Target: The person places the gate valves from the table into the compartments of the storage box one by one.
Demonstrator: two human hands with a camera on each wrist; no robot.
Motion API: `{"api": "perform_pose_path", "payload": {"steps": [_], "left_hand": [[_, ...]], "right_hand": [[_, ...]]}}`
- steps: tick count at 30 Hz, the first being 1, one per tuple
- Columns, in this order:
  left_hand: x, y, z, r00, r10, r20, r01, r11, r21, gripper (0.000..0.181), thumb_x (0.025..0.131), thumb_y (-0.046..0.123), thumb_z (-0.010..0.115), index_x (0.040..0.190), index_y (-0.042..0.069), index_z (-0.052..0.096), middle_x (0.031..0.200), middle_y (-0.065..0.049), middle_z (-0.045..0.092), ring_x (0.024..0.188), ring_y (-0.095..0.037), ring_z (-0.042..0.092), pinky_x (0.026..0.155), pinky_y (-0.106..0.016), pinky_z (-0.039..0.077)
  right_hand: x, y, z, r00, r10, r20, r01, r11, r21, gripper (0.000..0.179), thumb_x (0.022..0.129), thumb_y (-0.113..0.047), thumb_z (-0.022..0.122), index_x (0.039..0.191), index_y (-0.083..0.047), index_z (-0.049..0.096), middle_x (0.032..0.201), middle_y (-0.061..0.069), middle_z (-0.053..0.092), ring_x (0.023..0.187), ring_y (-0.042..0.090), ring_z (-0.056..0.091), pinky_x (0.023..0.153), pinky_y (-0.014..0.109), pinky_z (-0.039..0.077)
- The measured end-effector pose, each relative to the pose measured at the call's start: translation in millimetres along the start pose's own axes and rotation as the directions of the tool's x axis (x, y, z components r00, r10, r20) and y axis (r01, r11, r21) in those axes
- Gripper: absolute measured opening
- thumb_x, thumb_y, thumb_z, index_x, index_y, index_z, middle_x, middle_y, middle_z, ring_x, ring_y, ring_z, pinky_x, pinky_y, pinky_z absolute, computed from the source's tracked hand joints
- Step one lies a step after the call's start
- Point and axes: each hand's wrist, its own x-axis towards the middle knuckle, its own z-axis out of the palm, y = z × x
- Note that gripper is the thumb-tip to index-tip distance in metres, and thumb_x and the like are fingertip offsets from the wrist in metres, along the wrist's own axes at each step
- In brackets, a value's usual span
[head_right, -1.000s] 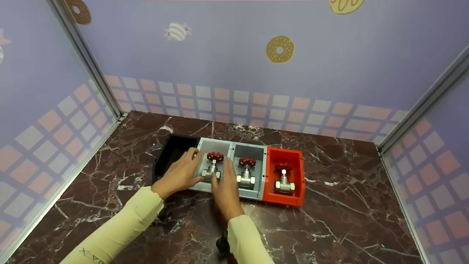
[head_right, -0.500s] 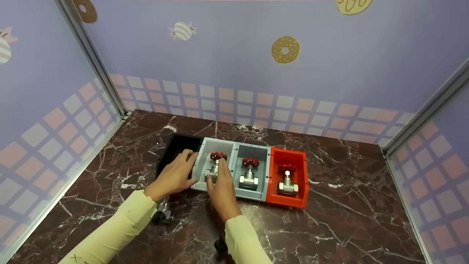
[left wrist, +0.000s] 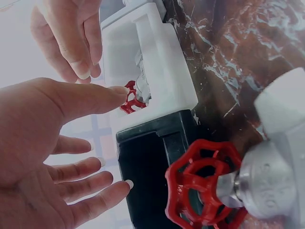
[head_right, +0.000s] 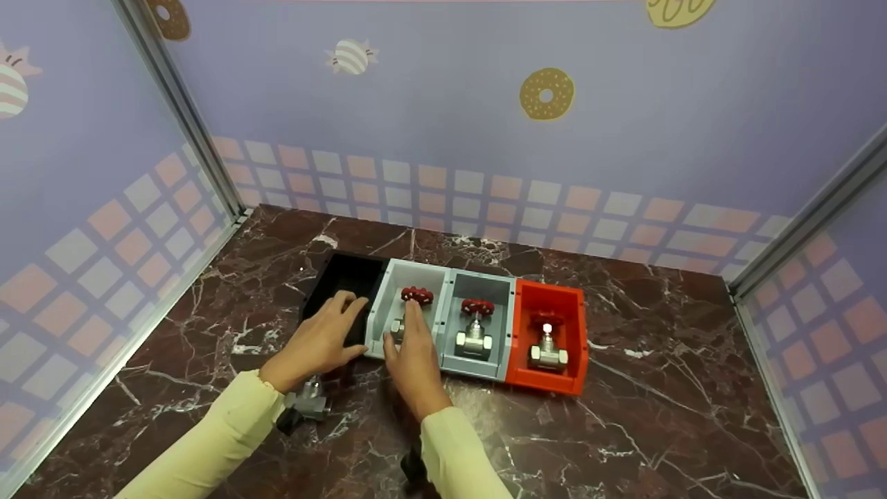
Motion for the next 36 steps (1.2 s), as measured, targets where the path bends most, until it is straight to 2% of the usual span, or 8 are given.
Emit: {"api": "perform_pose_path", "payload": {"steps": [8, 12, 18, 27, 36], "left_hand": [[-9.2, -0.6, -3.5, 0.999, -0.022, 0.038, 0.023, 1.000, -0.012, 0.076, 0.077, 0.027, 0.081, 0.139, 0.000, 0.046, 0.133, -0.020, 0.047, 0.116, -0.036, 0.053, 0.080, -0.045, 0.055], [-13.0, -1.4, -5.6, 0.999, -0.023, 0.049, 0.023, 1.000, 0.006, 0.075, 0.077, 0.029, 0.080, 0.138, 0.000, 0.047, 0.133, -0.020, 0.048, 0.116, -0.035, 0.053, 0.081, -0.044, 0.054], [-19.8, -4.5, -7.2, 0.997, -0.037, 0.070, 0.039, 0.999, -0.015, 0.073, 0.078, 0.028, 0.080, 0.137, 0.001, 0.049, 0.133, -0.019, 0.048, 0.116, -0.034, 0.053, 0.082, -0.045, 0.054], [-30.9, -7.0, -5.7, 0.998, -0.016, 0.053, 0.016, 1.000, 0.006, 0.070, 0.076, 0.030, 0.081, 0.133, 0.002, 0.052, 0.129, -0.018, 0.050, 0.112, -0.034, 0.055, 0.078, -0.044, 0.054], [-42.5, -7.8, -5.9, 0.996, -0.025, 0.080, 0.024, 0.999, 0.023, 0.069, 0.076, 0.030, 0.082, 0.132, 0.002, 0.054, 0.129, -0.018, 0.051, 0.111, -0.035, 0.056, 0.079, -0.045, 0.053]], "right_hand": [[1.2, -1, 0, 0.999, 0.024, 0.031, -0.025, 1.000, 0.018, 0.062, 0.091, -0.012, 0.065, 0.144, 0.005, 0.038, 0.147, 0.026, 0.042, 0.136, 0.039, 0.041, 0.110, 0.049, 0.037], [1.5, 0, 1, 0.999, 0.023, 0.032, -0.023, 1.000, 0.017, 0.062, 0.090, -0.012, 0.065, 0.144, 0.005, 0.038, 0.146, 0.027, 0.042, 0.136, 0.039, 0.042, 0.109, 0.049, 0.037], [0.5, -1, 2, 1.000, 0.013, 0.018, -0.014, 1.000, 0.014, 0.063, 0.089, -0.012, 0.067, 0.143, 0.004, 0.039, 0.145, 0.028, 0.043, 0.134, 0.040, 0.043, 0.109, 0.049, 0.037], [0.6, -1, 4, 0.999, 0.038, 0.027, -0.038, 0.999, 0.014, 0.062, 0.089, -0.014, 0.067, 0.143, 0.003, 0.040, 0.146, 0.026, 0.043, 0.135, 0.039, 0.043, 0.110, 0.048, 0.037], [-1.6, 0, 9, 1.000, 0.018, 0.003, -0.018, 1.000, -0.002, 0.061, 0.088, -0.015, 0.069, 0.140, 0.004, 0.044, 0.141, 0.027, 0.048, 0.130, 0.039, 0.048, 0.106, 0.049, 0.041]]}}
